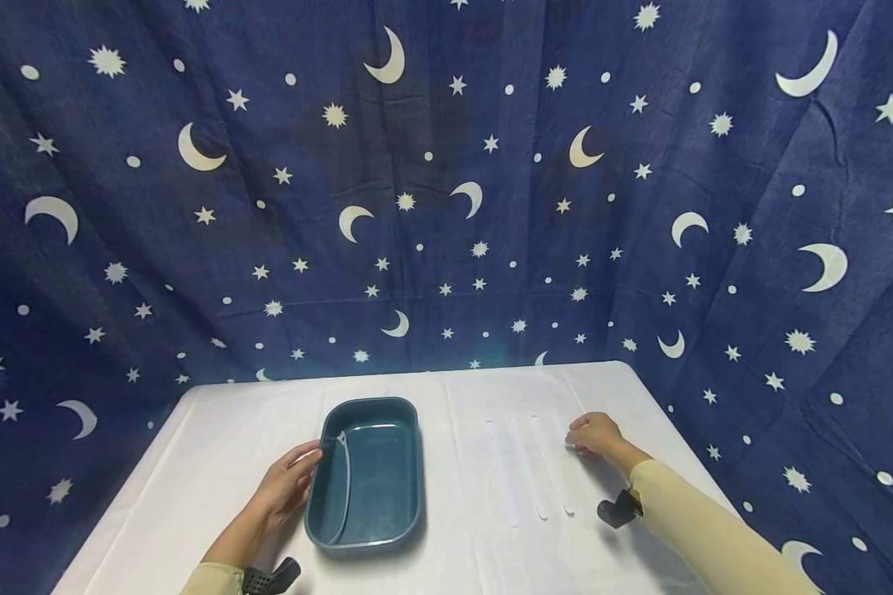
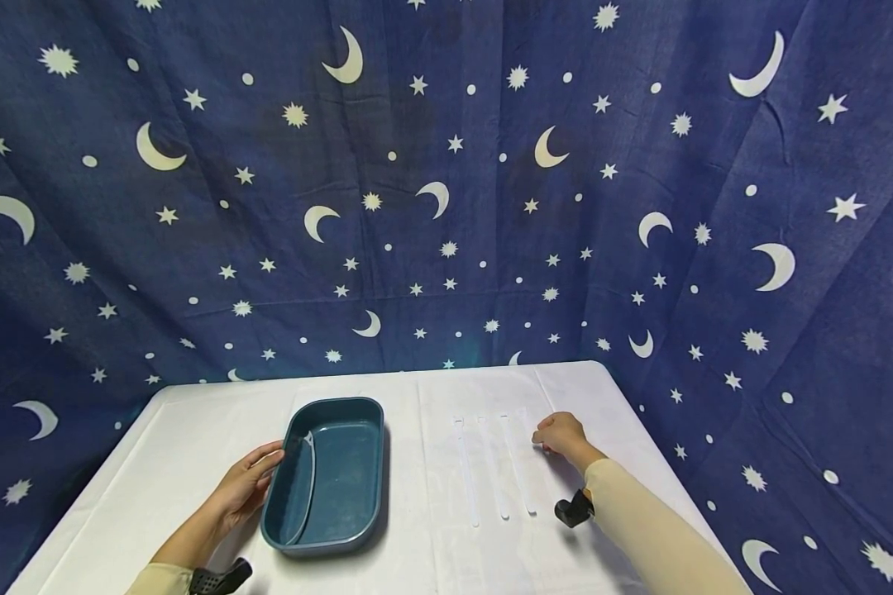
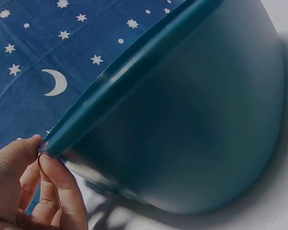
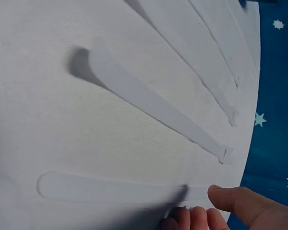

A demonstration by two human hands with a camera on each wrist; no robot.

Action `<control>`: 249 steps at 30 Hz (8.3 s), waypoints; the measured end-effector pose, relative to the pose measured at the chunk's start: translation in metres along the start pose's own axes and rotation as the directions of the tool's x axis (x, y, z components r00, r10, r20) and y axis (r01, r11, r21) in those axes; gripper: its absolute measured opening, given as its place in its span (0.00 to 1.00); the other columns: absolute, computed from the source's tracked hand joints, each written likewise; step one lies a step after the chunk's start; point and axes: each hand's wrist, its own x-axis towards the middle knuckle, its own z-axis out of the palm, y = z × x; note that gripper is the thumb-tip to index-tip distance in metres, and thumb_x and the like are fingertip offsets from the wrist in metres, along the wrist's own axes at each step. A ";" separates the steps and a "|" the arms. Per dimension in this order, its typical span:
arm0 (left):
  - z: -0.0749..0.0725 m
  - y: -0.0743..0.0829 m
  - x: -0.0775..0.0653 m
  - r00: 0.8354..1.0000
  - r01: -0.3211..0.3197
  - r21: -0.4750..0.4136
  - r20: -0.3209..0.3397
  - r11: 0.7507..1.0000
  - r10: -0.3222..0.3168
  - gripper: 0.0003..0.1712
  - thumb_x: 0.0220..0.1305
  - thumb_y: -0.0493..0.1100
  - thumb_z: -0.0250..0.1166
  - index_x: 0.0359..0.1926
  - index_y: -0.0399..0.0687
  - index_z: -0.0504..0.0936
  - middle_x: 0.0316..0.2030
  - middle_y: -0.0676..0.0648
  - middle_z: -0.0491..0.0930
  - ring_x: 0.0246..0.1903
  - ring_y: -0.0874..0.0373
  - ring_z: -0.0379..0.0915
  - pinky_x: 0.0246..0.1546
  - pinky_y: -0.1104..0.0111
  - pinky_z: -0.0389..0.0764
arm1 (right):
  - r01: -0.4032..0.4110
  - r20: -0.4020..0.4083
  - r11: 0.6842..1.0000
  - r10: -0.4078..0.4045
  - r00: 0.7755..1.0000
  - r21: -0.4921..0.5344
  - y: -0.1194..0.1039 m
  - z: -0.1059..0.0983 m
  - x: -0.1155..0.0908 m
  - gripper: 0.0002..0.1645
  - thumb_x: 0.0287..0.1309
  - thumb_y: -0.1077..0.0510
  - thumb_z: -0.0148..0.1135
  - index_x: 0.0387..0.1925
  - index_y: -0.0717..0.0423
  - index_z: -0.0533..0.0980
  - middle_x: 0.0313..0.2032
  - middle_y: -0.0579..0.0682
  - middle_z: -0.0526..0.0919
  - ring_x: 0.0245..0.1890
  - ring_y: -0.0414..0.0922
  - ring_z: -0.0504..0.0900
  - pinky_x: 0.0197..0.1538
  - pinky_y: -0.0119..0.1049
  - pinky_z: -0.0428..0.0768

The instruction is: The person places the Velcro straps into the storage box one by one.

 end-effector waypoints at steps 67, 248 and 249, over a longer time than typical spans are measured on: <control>-0.001 -0.005 0.001 1.000 -0.014 -0.015 0.003 1.000 0.014 0.39 0.64 0.54 0.66 0.69 0.41 0.64 0.48 0.48 0.81 0.41 0.62 0.81 0.45 0.66 0.85 | 0.002 -0.096 0.999 -0.007 0.995 -0.053 0.006 0.020 -0.003 0.13 0.42 0.66 0.68 0.34 0.67 0.78 0.30 0.58 0.78 0.32 0.51 0.77 0.29 0.35 0.76; -0.002 -0.005 0.003 1.000 -0.006 0.016 -0.011 1.000 0.006 0.38 0.64 0.56 0.66 0.69 0.43 0.66 0.43 0.52 0.82 0.36 0.64 0.78 0.30 0.76 0.82 | -0.271 0.520 0.834 -0.023 0.854 0.481 -0.113 0.036 -0.048 0.26 0.50 0.77 0.59 0.53 0.68 0.71 0.39 0.56 0.76 0.35 0.45 0.79 0.42 0.33 0.86; -0.001 -0.005 0.003 1.000 -0.005 0.016 -0.011 1.000 0.005 0.38 0.64 0.56 0.66 0.69 0.43 0.66 0.43 0.52 0.82 0.36 0.65 0.78 0.30 0.76 0.82 | -0.274 0.520 0.834 -0.019 0.854 0.480 -0.115 0.037 -0.048 0.26 0.49 0.77 0.59 0.53 0.67 0.71 0.39 0.56 0.76 0.35 0.45 0.79 0.42 0.34 0.86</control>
